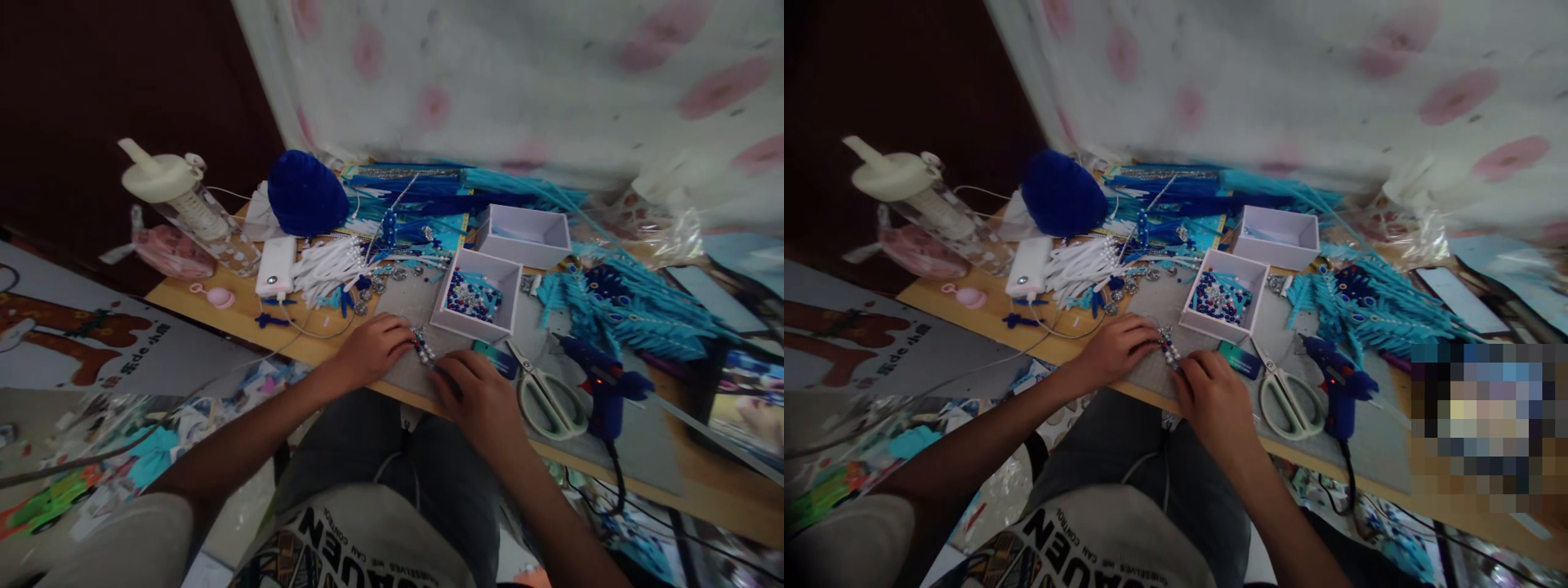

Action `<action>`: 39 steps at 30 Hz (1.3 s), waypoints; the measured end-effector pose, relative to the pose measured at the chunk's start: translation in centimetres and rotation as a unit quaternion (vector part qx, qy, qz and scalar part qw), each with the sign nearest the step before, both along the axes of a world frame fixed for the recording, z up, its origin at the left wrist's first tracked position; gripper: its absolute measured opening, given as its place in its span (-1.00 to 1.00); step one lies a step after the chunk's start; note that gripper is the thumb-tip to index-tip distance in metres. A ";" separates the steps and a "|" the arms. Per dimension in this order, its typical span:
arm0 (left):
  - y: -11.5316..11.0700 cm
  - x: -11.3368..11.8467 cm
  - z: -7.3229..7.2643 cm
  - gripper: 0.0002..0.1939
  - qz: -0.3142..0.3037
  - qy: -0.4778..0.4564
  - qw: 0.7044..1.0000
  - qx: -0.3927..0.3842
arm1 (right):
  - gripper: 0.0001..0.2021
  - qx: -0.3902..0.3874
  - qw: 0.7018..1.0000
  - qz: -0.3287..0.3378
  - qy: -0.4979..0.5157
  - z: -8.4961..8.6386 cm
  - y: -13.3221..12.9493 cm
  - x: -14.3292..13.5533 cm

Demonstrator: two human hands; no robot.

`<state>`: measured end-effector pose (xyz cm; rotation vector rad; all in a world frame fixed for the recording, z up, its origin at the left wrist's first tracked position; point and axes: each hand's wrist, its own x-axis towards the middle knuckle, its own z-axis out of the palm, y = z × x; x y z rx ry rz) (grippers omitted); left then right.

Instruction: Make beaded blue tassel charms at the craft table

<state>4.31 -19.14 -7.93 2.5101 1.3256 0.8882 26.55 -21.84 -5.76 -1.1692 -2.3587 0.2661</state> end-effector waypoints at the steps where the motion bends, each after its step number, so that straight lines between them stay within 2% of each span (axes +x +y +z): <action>1: -0.1 0.0 0.1 -0.83 0.002 -0.008 1.000 -0.007 | -0.84 0.003 1.000 -0.005 0.004 0.0 0.1 -0.1; 5: -0.3 -0.2 0.5 -0.83 0.017 -0.030 0.999 -0.020 | -0.85 0.006 1.000 -0.020 0.018 0.5 1.0 -0.4; 12: 0.5 -0.4 0.4 -0.77 0.017 -0.015 1.000 -0.011 | -0.85 -0.038 0.997 -0.042 -0.060 1.4 1.8 0.0; 19: 2.1 -1.4 0.7 -0.70 -0.003 0.007 1.000 -0.016 | -0.69 -0.026 0.996 -0.066 -0.052 0.6 0.1 2.3; 26: 3.5 -2.6 2.3 -0.75 -0.059 0.083 0.992 -0.073 | -0.63 0.004 0.995 -0.082 -0.055 -0.2 -0.7 2.2; 30: 3.6 -2.5 2.9 -0.82 -0.080 0.099 0.986 -0.104 | -0.64 0.003 0.996 -0.075 -0.052 -0.3 -0.7 2.2; 36: 3.0 -2.5 3.2 -0.69 -0.077 0.114 0.985 -0.107 | -0.68 0.003 0.996 -0.071 -0.048 -0.1 -0.7 2.1; 39: 3.2 -2.7 3.1 -0.78 -0.081 0.139 0.981 -0.110 | -0.70 0.002 0.997 -0.066 -0.048 -0.3 -0.8 2.2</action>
